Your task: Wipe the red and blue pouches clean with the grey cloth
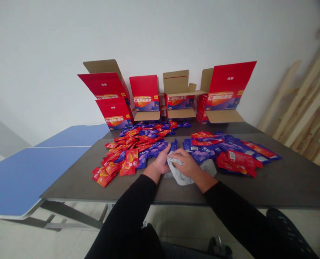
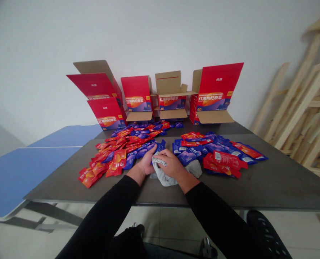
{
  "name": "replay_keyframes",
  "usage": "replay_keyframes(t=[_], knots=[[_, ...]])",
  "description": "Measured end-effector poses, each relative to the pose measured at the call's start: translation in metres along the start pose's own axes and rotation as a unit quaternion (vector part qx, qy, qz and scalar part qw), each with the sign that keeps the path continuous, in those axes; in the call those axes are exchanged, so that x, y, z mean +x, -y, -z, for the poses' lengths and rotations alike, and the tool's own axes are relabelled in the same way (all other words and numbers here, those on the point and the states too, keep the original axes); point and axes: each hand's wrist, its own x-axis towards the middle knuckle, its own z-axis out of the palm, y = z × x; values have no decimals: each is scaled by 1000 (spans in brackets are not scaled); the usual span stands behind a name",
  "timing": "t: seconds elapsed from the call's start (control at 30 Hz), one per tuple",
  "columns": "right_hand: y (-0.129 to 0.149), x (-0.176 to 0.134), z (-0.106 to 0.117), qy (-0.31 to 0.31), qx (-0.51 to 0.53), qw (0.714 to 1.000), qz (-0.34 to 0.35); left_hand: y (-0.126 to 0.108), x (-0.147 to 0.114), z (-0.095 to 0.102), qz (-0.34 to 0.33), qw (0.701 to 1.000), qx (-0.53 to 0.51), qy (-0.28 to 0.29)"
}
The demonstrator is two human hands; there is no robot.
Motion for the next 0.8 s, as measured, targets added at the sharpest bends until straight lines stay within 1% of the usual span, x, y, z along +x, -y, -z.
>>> replay_keyframes(t=[0.17, 0.27, 0.4, 0.53, 0.6, 0.7, 0.8], knots=[[-5, 2, 2, -64, -31, 997, -26, 4, 1, -1, -7, 999, 39, 12], [-6, 5, 4, -102, -50, 992, -55, 7, 2, -3, -15, 998, 61, 14], [-9, 7, 7, -147, -75, 982, -94, 12, 3, -2, -38, 994, 95, 31], [-14, 9, 9, -188, -85, 970, -129, 12, 2, 2, -78, 986, 136, 52], [-16, 10, 11, -209, -90, 962, -150, 10, 0, 4, -87, 983, 157, 44], [-18, 12, 14, -235, -98, 952, -171, 5, -3, 7, -70, 983, 169, 24], [-19, 14, 17, -249, -100, 945, -189, 0, -6, 9, -56, 986, 157, 10]])
